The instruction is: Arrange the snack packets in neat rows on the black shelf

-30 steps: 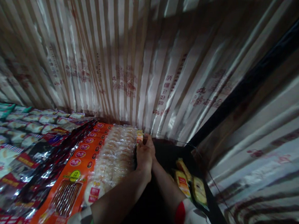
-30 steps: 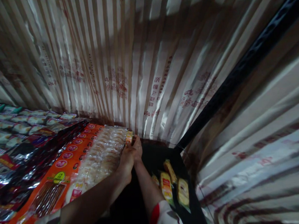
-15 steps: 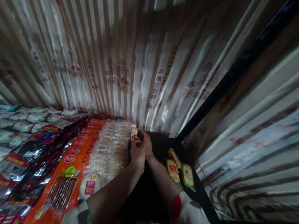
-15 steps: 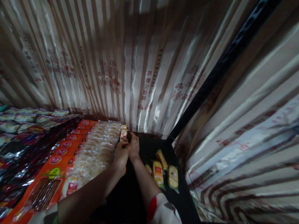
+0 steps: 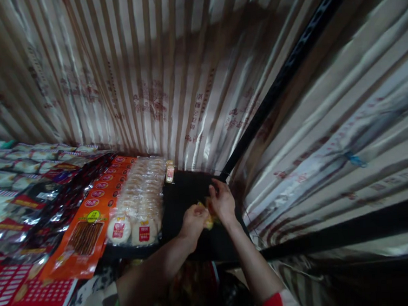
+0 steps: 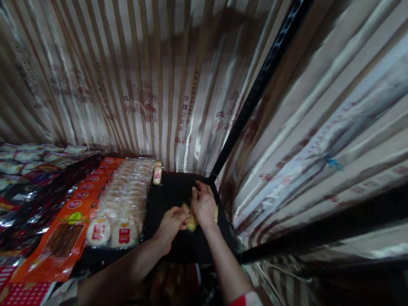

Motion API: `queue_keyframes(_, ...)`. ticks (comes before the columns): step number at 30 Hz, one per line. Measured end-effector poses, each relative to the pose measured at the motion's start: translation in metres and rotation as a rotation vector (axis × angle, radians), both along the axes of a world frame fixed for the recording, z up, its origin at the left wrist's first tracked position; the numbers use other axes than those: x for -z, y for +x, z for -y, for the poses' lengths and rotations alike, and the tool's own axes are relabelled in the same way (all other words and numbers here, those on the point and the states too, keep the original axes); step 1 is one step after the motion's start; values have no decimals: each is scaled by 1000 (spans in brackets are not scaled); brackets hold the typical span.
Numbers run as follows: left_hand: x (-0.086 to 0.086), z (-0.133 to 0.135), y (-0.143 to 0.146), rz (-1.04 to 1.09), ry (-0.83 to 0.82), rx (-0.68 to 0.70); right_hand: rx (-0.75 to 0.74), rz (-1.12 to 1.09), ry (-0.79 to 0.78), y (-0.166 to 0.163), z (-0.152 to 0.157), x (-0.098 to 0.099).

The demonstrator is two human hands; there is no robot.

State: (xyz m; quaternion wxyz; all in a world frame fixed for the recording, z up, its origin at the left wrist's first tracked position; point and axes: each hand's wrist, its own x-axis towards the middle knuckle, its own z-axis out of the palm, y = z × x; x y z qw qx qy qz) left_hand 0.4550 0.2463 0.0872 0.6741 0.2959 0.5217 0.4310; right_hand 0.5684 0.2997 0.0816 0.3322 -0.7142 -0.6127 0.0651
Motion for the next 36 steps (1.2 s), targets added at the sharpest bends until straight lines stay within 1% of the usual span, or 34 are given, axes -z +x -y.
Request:
queue_keyframes(3, 11, 14, 6, -148, -77, -5, 42, 146, -192, 22, 27, 0)
queue_keyframes(5, 17, 21, 11, -215, -116, 21, 31, 208, -310, 30, 41, 4)
queue_keyframes(7, 20, 26, 16, -235, -113, 48, -3, 207, -378, 32, 51, 10)
queue_keyframes(9, 22, 26, 21, -225, -103, 48, -34, 168, -406, 31, 57, 16)
queue_keyframes(12, 23, 24, 27, -237, -100, 42, -39, 103, -395, 25, 60, 19)
queue_keyframes(15, 24, 23, 30, -237, -57, 51, -22, 9, -342, 21, 62, 17)
queue_keyframes(17, 23, 23, 31, -167, -42, 23, -16, -102, -304, 18, 63, 15)
queue_keyframes(19, 21, 22, 30, -93, -44, -34, -33, -217, -263, 16, 64, 15)
queue_keyframes(22, 21, 21, 27, -54, -46, -109, -112, -320, -203, 11, 65, 19)
queue_keyframes(25, 24, 16, 21, -57, -67, -154, -215, -398, -189, 5, 66, 21)
queue_keyframes(27, 25, 13, 13, -110, -45, -147, -292, -375, -178, 1, 66, 19)
queue_keyframes(28, 24, 11, 8, -184, -11, -131, -309, -313, -143, 0, 66, 16)
queue_keyframes(30, 20, 8, -5, -444, 136, -75, -283, -113, -11, -3, 66, 7)
queue_keyframes(32, 11, 5, -20, -769, 376, 14, -268, 103, 124, -5, 64, -3)
queue_keyframes(33, 5, 4, -27, -915, 512, 72, -295, 190, 163, -6, 62, -8)
queue_keyframes(35, -7, 0, -41, -1131, 746, 203, -402, 308, 163, -9, 57, -14)
queue_keyframes(36, -12, -2, -47, -1205, 826, 262, -454, 342, 137, -11, 54, -16)
